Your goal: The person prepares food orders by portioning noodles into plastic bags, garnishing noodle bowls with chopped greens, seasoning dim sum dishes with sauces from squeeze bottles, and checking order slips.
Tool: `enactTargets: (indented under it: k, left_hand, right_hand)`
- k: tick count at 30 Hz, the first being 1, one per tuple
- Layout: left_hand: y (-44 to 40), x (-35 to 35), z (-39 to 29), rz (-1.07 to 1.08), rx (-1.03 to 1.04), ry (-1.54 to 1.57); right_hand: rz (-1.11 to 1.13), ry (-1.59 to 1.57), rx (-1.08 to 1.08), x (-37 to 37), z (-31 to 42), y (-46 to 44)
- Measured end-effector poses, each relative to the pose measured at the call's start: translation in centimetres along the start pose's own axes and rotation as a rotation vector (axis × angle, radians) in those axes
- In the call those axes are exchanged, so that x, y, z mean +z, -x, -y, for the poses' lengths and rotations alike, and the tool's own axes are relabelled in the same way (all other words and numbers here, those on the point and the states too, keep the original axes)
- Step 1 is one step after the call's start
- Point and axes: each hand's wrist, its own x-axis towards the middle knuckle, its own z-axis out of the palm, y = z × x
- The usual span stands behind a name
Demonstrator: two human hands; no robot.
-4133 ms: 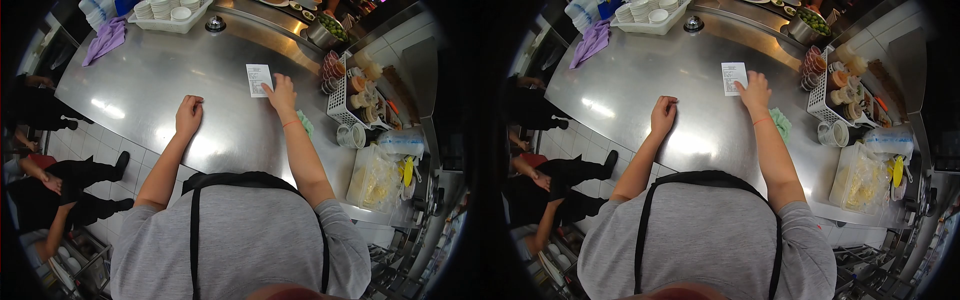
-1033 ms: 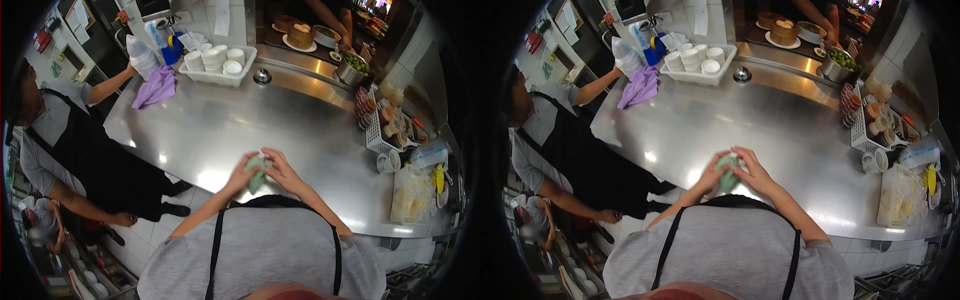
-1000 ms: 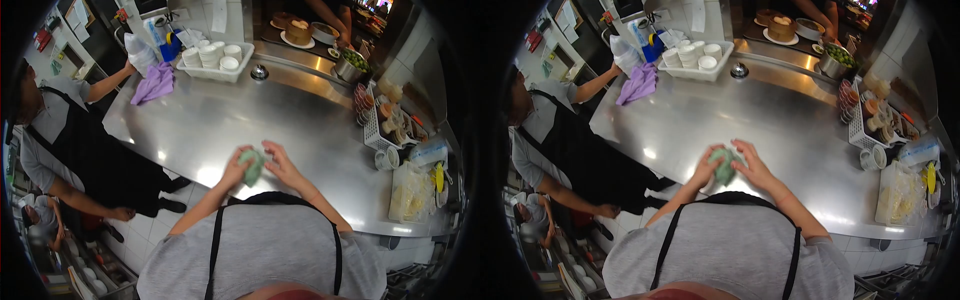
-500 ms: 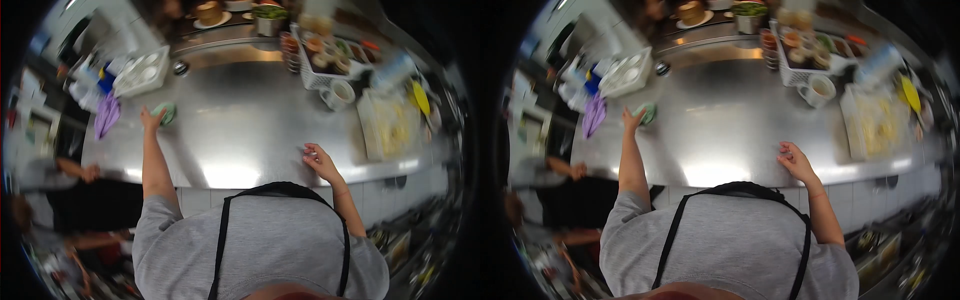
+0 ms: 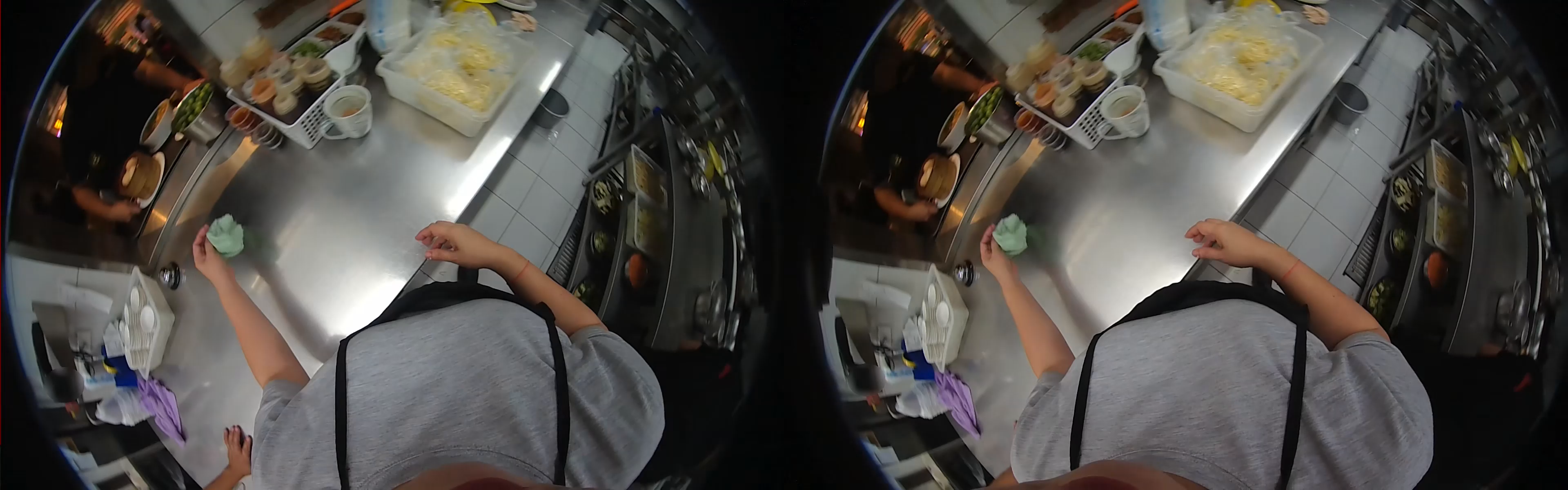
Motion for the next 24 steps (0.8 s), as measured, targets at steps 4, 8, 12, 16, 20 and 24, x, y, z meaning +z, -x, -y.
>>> enactTargets:
  k: [4,8,12,16,20,24]
  left_hand:
    - [-2.3,7.1,-1.4,-0.017,-0.116,0.030]
    - [0.7,11.7,-2.4,-0.133,0.107,-0.209]
    - [6.9,16.5,-3.5,-0.288,0.263,-0.054]
    - [12.2,23.0,-6.5,-0.383,0.213,0.149]
    - [14.0,27.7,-9.9,-0.409,0.128,0.160]
    - [14.4,30.5,-12.0,-0.306,0.201,0.049]
  right_hand:
    - [-0.096,-0.012,0.061,-3.5,-1.5,2.9]
    - [-0.247,0.046,0.075,-8.1,-5.1,5.8]
    - [-0.247,0.004,-0.054,-14.7,-10.0,7.6]
    - [-0.224,-0.182,-0.153,-20.3,-12.0,8.2]
    - [-0.209,-0.205,-0.152,-25.5,-12.4,6.9]
    - [-0.162,-0.128,-0.101,-28.3,-12.9,4.7]
